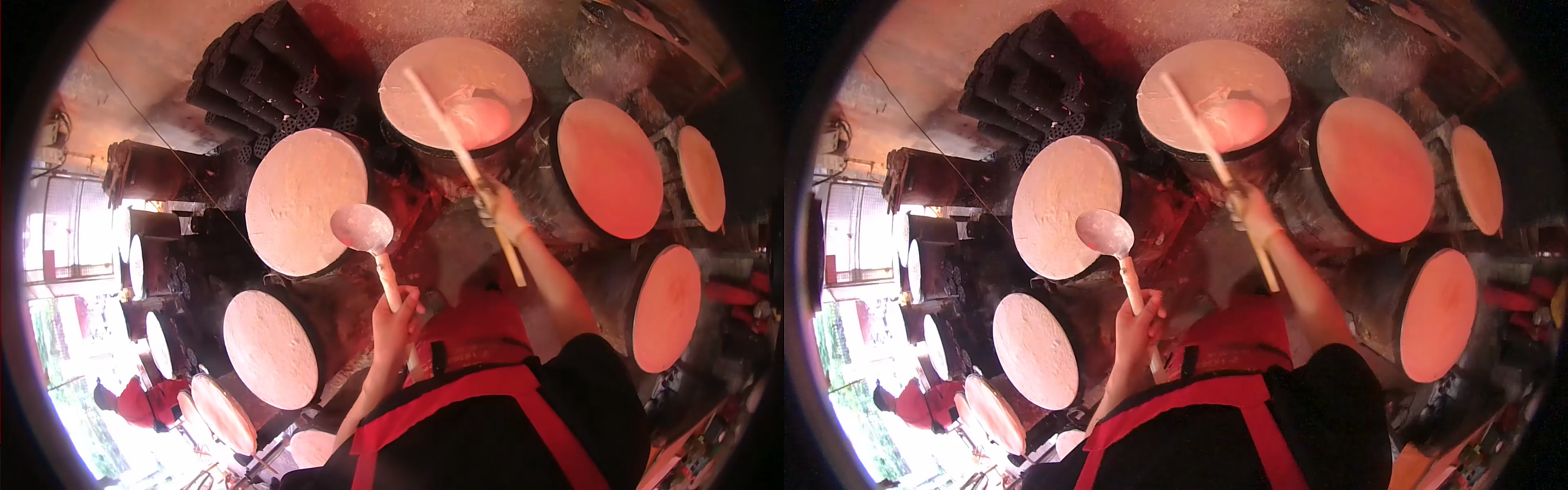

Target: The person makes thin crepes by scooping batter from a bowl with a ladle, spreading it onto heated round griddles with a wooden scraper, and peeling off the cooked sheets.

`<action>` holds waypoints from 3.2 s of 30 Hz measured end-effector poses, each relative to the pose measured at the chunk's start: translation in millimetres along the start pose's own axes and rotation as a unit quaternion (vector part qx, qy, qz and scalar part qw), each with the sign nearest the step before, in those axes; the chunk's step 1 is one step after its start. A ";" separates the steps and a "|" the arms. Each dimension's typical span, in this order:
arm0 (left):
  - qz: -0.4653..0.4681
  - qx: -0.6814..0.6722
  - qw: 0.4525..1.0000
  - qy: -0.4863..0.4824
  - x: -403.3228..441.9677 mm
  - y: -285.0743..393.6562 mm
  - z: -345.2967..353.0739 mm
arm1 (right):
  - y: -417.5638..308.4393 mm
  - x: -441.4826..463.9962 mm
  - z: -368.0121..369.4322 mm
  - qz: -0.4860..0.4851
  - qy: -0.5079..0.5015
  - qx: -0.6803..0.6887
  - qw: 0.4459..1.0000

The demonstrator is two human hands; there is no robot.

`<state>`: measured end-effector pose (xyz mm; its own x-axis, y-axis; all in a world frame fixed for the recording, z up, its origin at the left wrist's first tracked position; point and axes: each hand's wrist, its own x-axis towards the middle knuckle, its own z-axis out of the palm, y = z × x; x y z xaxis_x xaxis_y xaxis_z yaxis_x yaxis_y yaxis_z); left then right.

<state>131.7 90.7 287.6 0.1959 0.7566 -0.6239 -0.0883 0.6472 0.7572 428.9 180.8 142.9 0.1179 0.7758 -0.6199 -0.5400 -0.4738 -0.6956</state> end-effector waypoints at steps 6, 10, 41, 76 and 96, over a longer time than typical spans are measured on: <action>0.016 -0.038 0.999 0.008 11.8 3.4 61.5 | -64.4 -6.7 -18.7 -0.085 0.050 0.093 0.991; 0.007 -0.113 0.994 -0.010 22.4 -0.9 95.0 | -57.4 -21.8 -51.1 0.010 -0.156 -0.088 0.984; -0.026 0.003 0.996 -0.082 162.2 55.2 111.0 | -85.7 -48.2 -111.1 -0.176 0.076 -0.126 0.973; -0.277 -0.301 0.907 -0.103 77.2 103.1 40.4 | -14.3 116.6 -87.0 -0.313 0.395 -0.190 0.843; -0.295 -0.007 0.912 -0.283 70.8 159.4 62.1 | -44.1 -44.9 -68.0 -0.268 0.466 -0.314 0.783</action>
<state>192.1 241.6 376.2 0.6865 0.1083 -0.7191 0.1840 0.9308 0.3158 504.1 138.5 176.8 0.9018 0.4311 0.0294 0.2761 -0.5227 -0.8066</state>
